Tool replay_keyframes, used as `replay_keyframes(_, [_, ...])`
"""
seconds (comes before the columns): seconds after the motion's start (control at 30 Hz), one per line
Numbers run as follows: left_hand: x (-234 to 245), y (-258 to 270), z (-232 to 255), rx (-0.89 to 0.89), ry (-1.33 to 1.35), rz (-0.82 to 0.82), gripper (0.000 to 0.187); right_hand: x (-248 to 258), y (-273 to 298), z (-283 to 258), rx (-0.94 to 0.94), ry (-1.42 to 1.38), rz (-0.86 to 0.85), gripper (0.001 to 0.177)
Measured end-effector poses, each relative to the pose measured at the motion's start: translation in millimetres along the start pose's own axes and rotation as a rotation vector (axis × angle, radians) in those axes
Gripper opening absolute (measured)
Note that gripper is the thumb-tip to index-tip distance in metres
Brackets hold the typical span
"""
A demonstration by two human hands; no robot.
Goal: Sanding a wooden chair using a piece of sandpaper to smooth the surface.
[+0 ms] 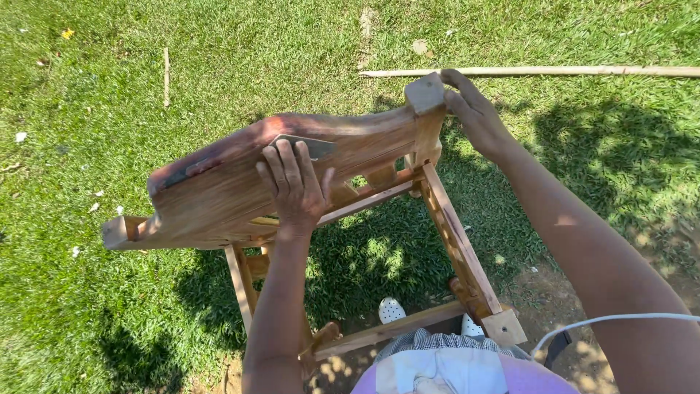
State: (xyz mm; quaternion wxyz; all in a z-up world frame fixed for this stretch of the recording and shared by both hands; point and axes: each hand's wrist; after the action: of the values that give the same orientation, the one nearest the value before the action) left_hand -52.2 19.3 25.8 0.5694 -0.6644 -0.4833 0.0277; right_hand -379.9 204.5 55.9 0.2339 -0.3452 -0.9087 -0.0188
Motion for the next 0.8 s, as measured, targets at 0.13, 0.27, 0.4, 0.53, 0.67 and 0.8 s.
replay_keyframes(0.13, [22.6, -49.9, -1.4, -0.072, -0.033, 0.029, 0.077, 32.1, 57.2, 56.3, -0.219, -0.15, 0.046, 0.061])
replay_keyframes(0.27, [7.1, -85.9, 19.5, -0.247, 0.218, -0.082, 0.079, 49.5, 138.2, 173.3, -0.429, -0.116, 0.183, 0.068])
replay_keyframes(0.4, [-12.2, -105.7, 77.9, -0.317, 0.306, -0.237, 0.085, 64.2, 242.2, 286.0, -0.564, 0.191, 0.121, 0.069])
replay_keyframes(0.53, [-22.6, -110.7, 56.5, -0.469, 0.23, -0.178, 0.04, 83.3, 382.6, 412.8, -0.618, 0.448, 0.0, 0.064])
replay_keyframes(0.67, [85.7, -166.0, 22.5, -0.417, 0.211, -0.329, 0.041, 102.1, 482.8, 448.6, -0.794, 0.283, 0.007, 0.056])
replay_keyframes(0.8, [45.9, -141.2, 51.6, -0.411, 0.213, -0.334, 0.042, 115.0, 540.8, 435.1, -0.973, 0.123, 0.035, 0.049])
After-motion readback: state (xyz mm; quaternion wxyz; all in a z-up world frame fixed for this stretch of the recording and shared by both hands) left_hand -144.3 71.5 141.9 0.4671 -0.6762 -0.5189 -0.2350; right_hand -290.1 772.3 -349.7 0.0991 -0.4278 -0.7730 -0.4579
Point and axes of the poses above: each hand's wrist, its own y-axis away from the middle knuckle, its own x-axis out of the back of the hand, z = x × y, and after that the axes turned 9 degrees about z, right-handed
